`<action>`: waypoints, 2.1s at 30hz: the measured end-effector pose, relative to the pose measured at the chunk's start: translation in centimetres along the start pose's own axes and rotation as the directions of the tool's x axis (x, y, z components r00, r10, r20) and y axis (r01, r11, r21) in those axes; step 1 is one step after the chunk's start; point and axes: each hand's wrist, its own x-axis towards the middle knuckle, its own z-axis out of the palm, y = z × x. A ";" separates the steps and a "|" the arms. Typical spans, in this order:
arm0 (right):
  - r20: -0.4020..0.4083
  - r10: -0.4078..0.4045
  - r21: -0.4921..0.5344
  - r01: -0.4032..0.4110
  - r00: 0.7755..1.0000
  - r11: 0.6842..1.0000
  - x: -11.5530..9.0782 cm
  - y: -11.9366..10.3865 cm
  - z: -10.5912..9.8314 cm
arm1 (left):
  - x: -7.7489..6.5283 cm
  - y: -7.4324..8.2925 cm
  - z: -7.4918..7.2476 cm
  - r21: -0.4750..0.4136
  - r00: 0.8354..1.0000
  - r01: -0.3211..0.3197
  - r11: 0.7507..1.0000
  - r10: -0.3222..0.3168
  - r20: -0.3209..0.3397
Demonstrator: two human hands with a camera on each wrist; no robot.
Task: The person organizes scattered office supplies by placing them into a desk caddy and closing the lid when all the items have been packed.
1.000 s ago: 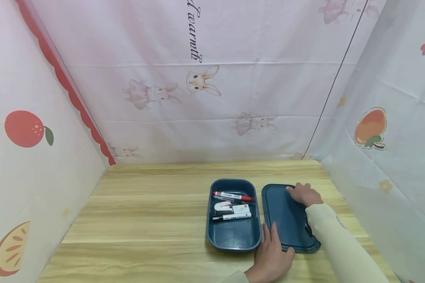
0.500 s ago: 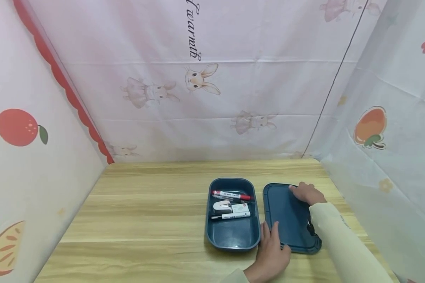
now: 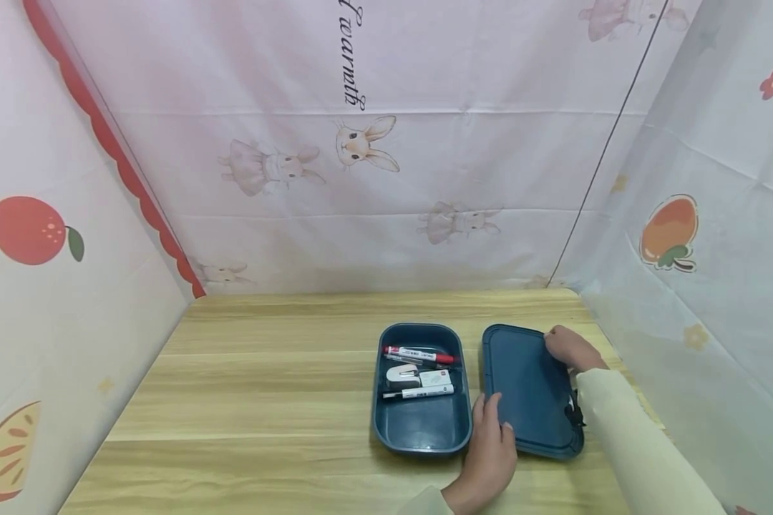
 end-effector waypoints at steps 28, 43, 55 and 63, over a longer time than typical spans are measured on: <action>-0.138 -0.105 0.155 0.126 0.985 0.980 -2.0 2.7 -3.0 | -1.1 0.3 -0.9 -0.113 0.993 -0.114 0.987 0.110 -0.040; -0.113 -0.106 0.208 0.128 0.988 0.970 -2.8 -0.4 -3.7 | -2.4 0.8 -4.3 -0.294 0.995 -0.092 0.951 0.076 -0.065; -0.118 -0.184 0.253 0.208 0.976 0.945 -3.6 -4.5 -2.7 | -3.1 -1.0 -8.2 -0.291 0.989 -0.120 0.949 0.088 -0.120; -0.110 -0.239 0.275 0.260 0.965 0.926 -4.1 -7.4 -1.5 | -4.2 -1.4 -11.5 -0.251 0.979 -0.146 0.957 0.103 -0.176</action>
